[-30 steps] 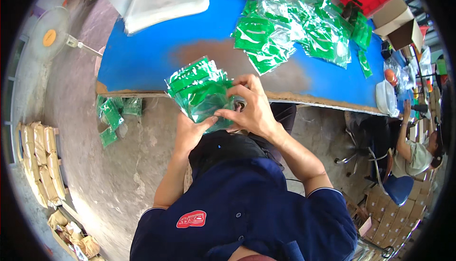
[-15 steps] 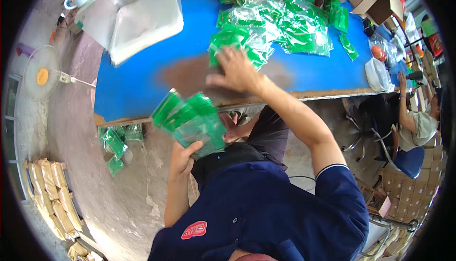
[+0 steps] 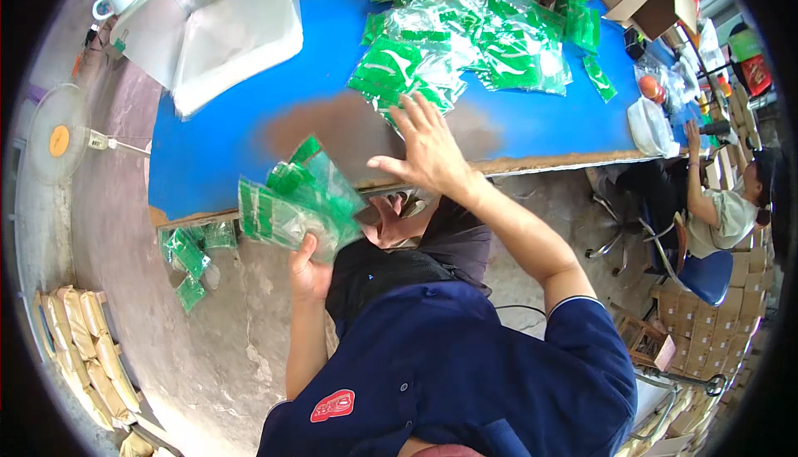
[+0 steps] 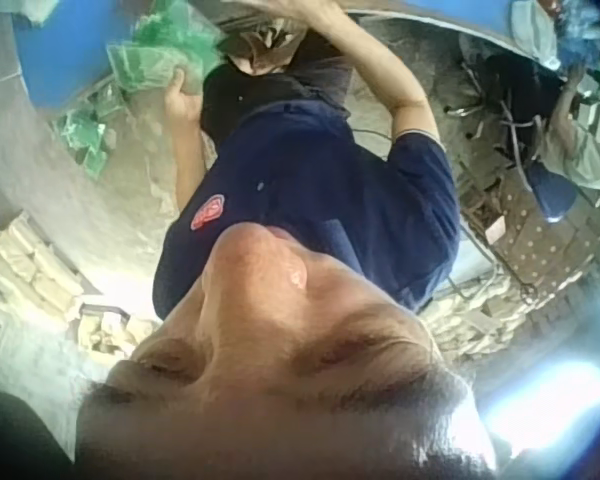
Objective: The person sorts small green plastic bags by hand, placing them into a larger clear plastic bag.
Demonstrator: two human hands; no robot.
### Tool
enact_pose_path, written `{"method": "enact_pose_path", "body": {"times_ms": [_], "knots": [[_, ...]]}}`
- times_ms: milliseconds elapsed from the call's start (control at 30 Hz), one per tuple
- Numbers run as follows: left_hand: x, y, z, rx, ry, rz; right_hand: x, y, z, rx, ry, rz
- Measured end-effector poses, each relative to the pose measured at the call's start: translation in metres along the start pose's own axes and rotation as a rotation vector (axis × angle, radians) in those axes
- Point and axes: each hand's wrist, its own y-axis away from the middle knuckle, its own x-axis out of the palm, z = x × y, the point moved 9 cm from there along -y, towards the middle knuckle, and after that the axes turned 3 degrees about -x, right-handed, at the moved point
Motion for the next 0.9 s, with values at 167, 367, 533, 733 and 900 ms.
{"method": "enact_pose_path", "body": {"times_ms": [167, 367, 533, 733, 900], "knots": [[-0.014, 0.015, -0.01, 0.04, -0.155, 0.071, 0.017, 0.051, 0.027, -0.271, -0.356, 0.132], [0.01, 0.006, 0.018, -0.113, 0.122, 0.202, 0.056, 0.044, 0.055, 0.69, -1.402, 0.431], [0.024, 0.0, 0.011, -0.064, -0.012, 0.005, 0.019, -0.075, -0.094, 0.251, -0.082, -0.435], [0.026, 0.012, 0.001, -0.05, -0.276, -0.109, 0.088, -0.084, -0.165, 0.529, -0.325, 0.162], [0.038, 0.016, -0.001, -0.131, -0.059, -0.056, -0.008, -0.036, 0.023, -0.187, -0.628, -0.041]]}}
